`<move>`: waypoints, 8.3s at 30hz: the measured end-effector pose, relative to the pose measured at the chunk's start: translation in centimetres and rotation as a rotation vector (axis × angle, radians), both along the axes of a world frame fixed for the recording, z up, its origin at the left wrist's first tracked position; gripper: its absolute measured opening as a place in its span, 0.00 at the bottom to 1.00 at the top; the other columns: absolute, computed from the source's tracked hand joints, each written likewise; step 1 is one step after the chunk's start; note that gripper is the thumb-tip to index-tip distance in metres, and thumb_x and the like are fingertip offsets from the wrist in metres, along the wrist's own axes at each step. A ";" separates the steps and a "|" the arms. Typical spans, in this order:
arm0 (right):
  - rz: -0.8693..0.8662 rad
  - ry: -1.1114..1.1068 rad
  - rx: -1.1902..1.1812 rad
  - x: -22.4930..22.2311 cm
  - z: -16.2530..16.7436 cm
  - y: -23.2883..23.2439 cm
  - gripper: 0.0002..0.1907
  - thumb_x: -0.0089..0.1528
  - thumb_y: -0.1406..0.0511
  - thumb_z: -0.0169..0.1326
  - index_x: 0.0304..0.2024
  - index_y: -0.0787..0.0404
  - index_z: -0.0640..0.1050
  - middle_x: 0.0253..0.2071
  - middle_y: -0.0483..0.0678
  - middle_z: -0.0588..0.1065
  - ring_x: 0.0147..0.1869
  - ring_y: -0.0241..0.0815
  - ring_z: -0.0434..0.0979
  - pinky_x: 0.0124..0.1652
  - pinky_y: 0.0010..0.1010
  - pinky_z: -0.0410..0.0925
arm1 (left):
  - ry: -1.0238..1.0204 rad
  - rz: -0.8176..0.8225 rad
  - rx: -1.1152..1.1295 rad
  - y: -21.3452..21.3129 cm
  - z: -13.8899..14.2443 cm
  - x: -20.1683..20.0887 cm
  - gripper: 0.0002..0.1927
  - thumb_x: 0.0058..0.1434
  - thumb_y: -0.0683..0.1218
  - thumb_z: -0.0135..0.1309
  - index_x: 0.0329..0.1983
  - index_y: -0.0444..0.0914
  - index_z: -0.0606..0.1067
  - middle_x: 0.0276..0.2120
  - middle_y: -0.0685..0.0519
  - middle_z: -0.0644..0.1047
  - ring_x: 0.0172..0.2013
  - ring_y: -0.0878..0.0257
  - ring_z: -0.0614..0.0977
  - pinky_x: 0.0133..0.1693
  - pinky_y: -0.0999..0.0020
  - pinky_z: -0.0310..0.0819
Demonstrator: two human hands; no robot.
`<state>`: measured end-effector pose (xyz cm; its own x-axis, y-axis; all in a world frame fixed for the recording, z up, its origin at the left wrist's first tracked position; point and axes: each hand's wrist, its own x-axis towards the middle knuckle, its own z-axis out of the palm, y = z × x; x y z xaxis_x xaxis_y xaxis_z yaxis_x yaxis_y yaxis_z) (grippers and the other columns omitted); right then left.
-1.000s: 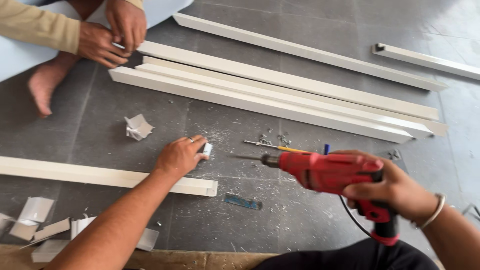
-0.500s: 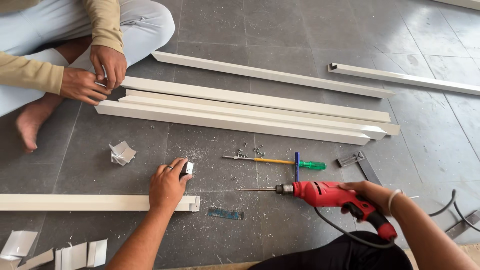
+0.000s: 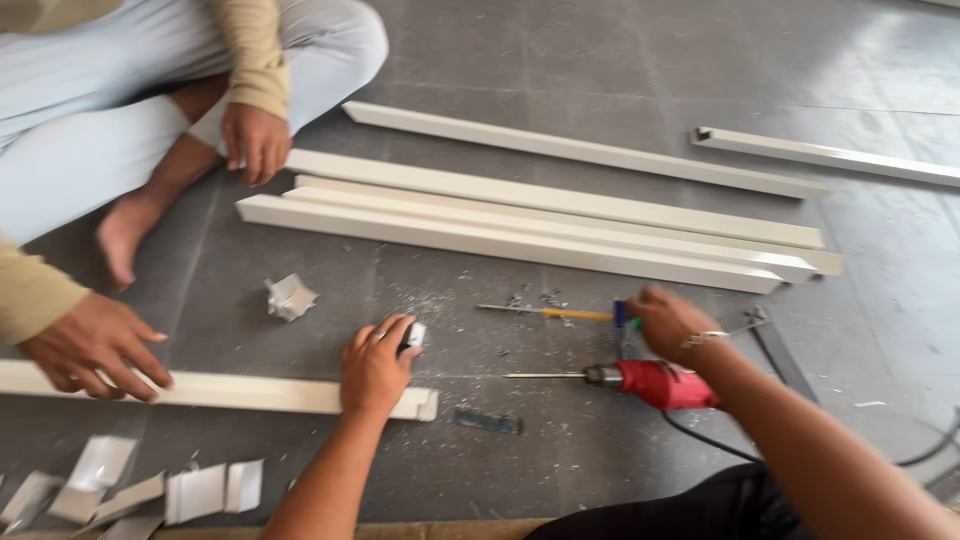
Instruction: The person assembles a white plastic molding by attaching a metal bracket to its end. They mark the bracket with a pen, drill a pilot hole, and then secure the bracket using a screwdriver and a power drill. The person also uses a square tool to check the alignment of the bracket.
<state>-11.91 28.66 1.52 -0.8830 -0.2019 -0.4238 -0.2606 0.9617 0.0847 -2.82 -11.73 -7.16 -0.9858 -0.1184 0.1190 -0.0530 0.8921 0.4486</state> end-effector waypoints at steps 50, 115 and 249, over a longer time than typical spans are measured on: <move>0.470 0.138 0.108 3.6 9.0 -9.3 0.24 0.63 0.56 0.52 0.63 0.39 0.74 0.37 0.41 0.80 0.38 0.37 0.83 0.34 0.28 0.74 | -0.088 -0.046 -0.041 -0.8 1.0 -1.4 0.24 0.56 0.54 0.63 0.57 0.50 0.78 0.55 0.63 0.77 0.55 0.62 0.75 0.59 0.60 0.67; 0.905 0.647 -0.175 5.6 7.9 -5.3 0.16 0.66 0.60 0.55 0.53 0.59 0.81 0.37 0.42 0.81 0.35 0.35 0.80 0.30 0.28 0.73 | -0.169 -0.053 -0.013 -0.1 1.8 -1.9 0.24 0.56 0.52 0.62 0.57 0.50 0.77 0.54 0.62 0.76 0.57 0.62 0.75 0.58 0.64 0.73; 0.066 0.154 -0.099 8.5 8.2 -7.3 0.16 0.66 0.60 0.55 0.56 0.49 0.75 0.40 0.41 0.81 0.46 0.37 0.78 0.39 0.29 0.74 | -0.151 0.057 -0.186 3.7 3.1 -1.1 0.15 0.60 0.57 0.63 0.43 0.46 0.76 0.36 0.56 0.83 0.41 0.59 0.83 0.43 0.62 0.78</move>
